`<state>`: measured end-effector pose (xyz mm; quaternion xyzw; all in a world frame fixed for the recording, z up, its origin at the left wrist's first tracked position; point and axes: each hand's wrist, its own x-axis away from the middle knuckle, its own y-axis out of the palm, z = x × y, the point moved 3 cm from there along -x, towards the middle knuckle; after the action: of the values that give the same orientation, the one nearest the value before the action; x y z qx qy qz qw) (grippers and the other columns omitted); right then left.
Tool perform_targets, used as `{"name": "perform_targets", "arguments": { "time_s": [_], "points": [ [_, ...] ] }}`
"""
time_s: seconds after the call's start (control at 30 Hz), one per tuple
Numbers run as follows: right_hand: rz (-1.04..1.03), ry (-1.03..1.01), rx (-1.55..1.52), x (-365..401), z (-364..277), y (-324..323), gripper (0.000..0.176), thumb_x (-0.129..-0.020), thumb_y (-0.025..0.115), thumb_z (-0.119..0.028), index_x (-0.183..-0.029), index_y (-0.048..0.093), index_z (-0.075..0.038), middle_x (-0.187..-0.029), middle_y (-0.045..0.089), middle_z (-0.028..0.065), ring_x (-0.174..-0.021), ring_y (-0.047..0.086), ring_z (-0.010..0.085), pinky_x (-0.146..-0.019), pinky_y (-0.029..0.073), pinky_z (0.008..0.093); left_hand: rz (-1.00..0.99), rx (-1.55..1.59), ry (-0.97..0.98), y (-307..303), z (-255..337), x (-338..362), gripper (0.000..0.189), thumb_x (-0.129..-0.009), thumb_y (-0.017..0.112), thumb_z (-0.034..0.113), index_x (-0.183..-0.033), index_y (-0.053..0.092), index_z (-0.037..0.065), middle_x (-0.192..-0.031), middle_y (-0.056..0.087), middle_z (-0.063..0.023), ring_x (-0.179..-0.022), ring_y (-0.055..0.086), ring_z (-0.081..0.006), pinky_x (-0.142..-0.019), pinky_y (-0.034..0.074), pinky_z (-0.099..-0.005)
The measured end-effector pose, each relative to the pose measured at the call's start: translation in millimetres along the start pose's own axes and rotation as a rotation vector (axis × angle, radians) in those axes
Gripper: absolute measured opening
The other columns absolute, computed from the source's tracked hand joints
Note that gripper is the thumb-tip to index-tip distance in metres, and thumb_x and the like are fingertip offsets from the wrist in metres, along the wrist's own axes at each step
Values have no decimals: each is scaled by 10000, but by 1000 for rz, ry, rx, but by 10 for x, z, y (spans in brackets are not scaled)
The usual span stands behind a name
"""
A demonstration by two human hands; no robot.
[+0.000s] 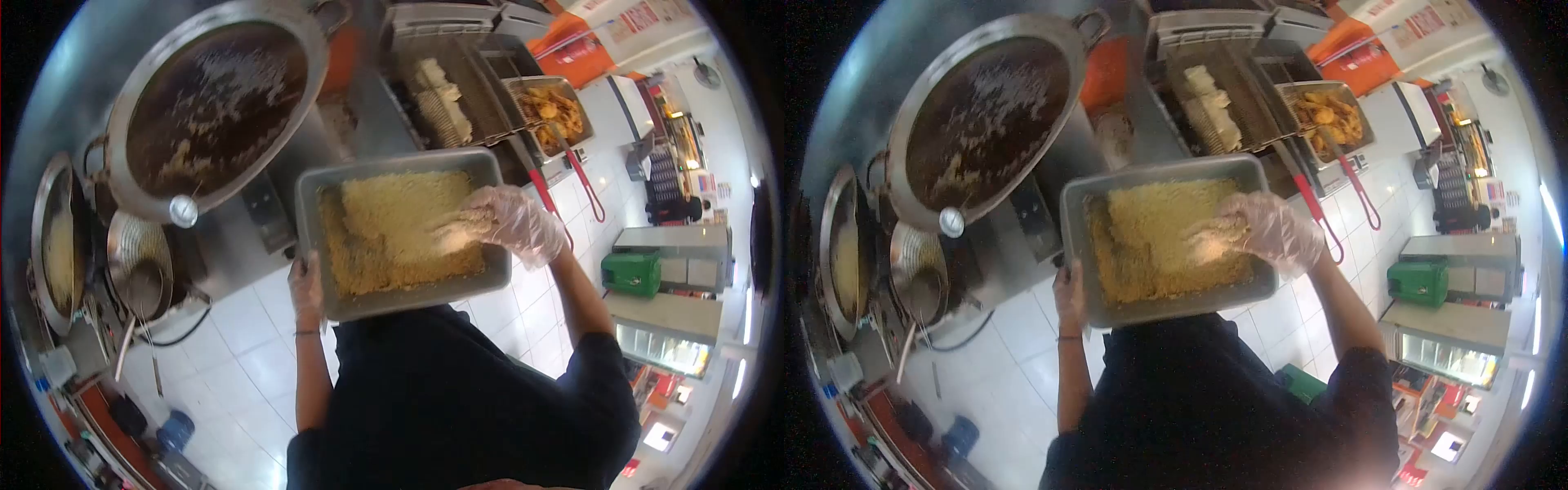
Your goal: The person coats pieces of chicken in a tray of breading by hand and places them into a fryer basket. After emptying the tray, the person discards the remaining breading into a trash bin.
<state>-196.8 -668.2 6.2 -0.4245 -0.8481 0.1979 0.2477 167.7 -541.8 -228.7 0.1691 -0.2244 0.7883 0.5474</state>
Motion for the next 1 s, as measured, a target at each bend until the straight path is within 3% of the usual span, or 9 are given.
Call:
{"name": "perform_targets", "arguments": {
  "time_s": [0.27,0.43,0.5,0.6,0.7,0.77,0.83,0.9,1.0],
  "points": [
    [222,-257,645,-870,-176,-1448,344,-935,755,-114,-1264,714,-203,-1233,701,111,-1072,720,293,-933,626,348,60,-37,54,54,88,82,472,-1073,641,427,-1248,670,-11,-1068,707,-77,-959,605,-151,-854,507,-325],
    [281,-573,946,-1944,548,-1968,367,-861,794,-181,-1218,721,-138,-1187,716,120,-1054,725,303,-943,582,371,109,-83,-7,85,158,104,412,-1079,644,395,-1195,680,2,-1001,697,-31,-883,585,-119,-783,506,-310],
    [326,-396,711,-2419,750,-2002,346,-846,818,-253,-1150,744,-106,-1088,771,120,-1021,744,297,-938,585,391,118,-142,-16,82,175,108,401,-1080,644,395,-1186,682,10,-991,691,-21,-866,577,-114,-766,501,-310],
    [183,-537,1227,-2807,1399,-1842,375,-890,706,-176,-1261,694,-126,-1191,732,116,-1068,736,293,-935,589,387,135,-1,-15,156,277,195,384,-1078,648,394,-1184,683,26,-975,682,-12,-863,564,-101,-762,490,-301],
    [41,-242,1129,-2606,1309,-1897,360,-920,639,-98,-1278,677,-86,-1329,678,52,-1114,722,268,-944,588,377,101,39,-30,165,233,177,580,-1042,641,528,-1230,680,-20,-1064,663,-38,-987,539,-147,-901,457,-314],
    [108,-195,1067,-2542,1277,-1993,326,-916,648,-98,-1238,700,-81,-1368,664,35,-1132,714,263,-957,584,375,111,-60,2,98,134,99,458,-1066,642,443,-1185,685,3,-1000,672,-22,-900,551,-117,-802,477,-303],
    [272,-544,1114,-2304,1155,-2045,217,-919,668,-101,-1128,725,-93,-1194,739,90,-1069,729,274,-954,574,369,109,-104,38,103,136,114,409,-1077,640,407,-1156,687,8,-960,670,-14,-852,554,-105,-751,485,-300],
    [466,-533,838,-1889,499,-1979,220,-928,680,-98,-1143,706,-61,-1104,747,112,-1042,731,234,-926,574,329,115,-94,59,119,265,170,432,-1076,634,418,-1144,685,-6,-945,659,-13,-844,547,-111,-746,482,-304],
    [180,-531,45,-1544,229,-1593,176,-994,684,-104,-1160,715,-52,-1069,714,62,-1005,679,165,-925,559,291,113,-111,27,92,260,141,456,-1070,637,433,-1103,677,-20,-919,648,-21,-838,535,-122,-744,479,-321]
  ]
}}
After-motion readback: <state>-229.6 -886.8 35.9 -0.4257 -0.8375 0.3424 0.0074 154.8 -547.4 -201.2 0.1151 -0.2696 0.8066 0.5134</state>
